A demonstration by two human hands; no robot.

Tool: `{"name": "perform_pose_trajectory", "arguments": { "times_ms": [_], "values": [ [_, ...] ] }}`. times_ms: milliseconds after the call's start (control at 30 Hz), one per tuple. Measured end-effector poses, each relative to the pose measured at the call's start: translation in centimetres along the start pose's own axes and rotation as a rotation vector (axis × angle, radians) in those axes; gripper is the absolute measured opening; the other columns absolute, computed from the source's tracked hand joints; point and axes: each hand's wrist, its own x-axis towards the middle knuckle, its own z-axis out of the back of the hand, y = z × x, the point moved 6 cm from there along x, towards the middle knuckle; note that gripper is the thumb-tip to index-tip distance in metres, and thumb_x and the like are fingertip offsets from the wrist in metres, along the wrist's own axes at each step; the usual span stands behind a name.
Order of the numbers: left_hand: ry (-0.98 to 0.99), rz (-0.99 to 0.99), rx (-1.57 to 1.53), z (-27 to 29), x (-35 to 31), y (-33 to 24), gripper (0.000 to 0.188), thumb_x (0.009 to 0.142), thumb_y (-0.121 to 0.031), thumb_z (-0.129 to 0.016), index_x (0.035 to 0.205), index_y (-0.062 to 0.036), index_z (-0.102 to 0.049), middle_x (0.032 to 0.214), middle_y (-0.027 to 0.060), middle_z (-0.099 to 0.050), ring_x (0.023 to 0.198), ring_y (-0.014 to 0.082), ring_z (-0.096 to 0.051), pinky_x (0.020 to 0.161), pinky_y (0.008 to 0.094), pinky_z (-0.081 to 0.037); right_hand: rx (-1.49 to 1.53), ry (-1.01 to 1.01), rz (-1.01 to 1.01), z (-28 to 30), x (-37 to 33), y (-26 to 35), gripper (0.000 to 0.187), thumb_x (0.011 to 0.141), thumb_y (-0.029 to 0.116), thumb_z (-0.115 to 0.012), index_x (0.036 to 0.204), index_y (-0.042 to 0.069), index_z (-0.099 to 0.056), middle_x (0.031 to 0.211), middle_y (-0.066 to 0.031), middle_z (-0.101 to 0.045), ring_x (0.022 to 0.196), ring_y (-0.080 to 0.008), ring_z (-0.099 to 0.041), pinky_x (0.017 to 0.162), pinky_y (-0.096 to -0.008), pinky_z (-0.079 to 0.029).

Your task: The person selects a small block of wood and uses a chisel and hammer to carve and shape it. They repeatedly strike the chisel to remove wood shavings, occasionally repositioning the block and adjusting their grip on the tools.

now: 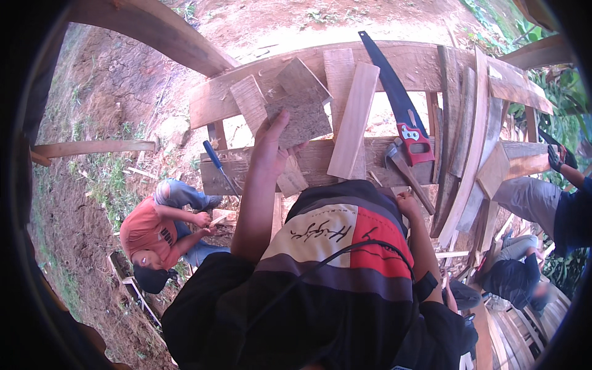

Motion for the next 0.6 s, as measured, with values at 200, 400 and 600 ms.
{"name": "perform_pose_trajectory", "arguments": {
  "times_ms": [200,400,600],
  "values": [
    [0.042,-0.028,0.04,-0.2,0.6,0.2,0.049,0.091,-0.028,-0.064,0.128,-0.0048,-0.041,0.119,0.0133,-0.057,0.101,0.0262,-0.065,0.072,0.0412,-0.06,0.024,0.026,-0.019,0.1,-0.3,0.3,0.033,0.088,0.028,-0.054,0.106,0.002,-0.065,0.1,-0.0208,-0.067,0.097,-0.0316,-0.064,0.087,-0.0394,-0.048],
    [0.058,-0.031,0.051,-0.3,0.7,0.2,0.05,0.091,-0.028,-0.065,0.128,-0.0047,-0.041,0.118,0.0128,-0.057,0.101,0.0257,-0.065,0.071,0.0412,-0.059,-0.013,0.03,-0.033,0.4,-0.6,1.5,0.036,0.087,0.03,-0.054,0.109,0.004,-0.066,0.105,-0.0238,-0.067,0.103,-0.037,-0.063,0.091,-0.0416,-0.048],
    [0.032,-0.052,0.014,-0.5,0.4,0.0,0.041,0.089,-0.024,-0.068,0.117,-0.0014,-0.047,0.106,0.0131,-0.063,0.092,0.0224,-0.067,0.07,0.0384,-0.059,-0.012,0.026,-0.036,0.3,-0.6,1.5,0.034,0.087,0.029,-0.054,0.106,0.003,-0.066,0.104,-0.023,-0.067,0.101,-0.0364,-0.064,0.091,-0.0417,-0.048]
  ]
}}
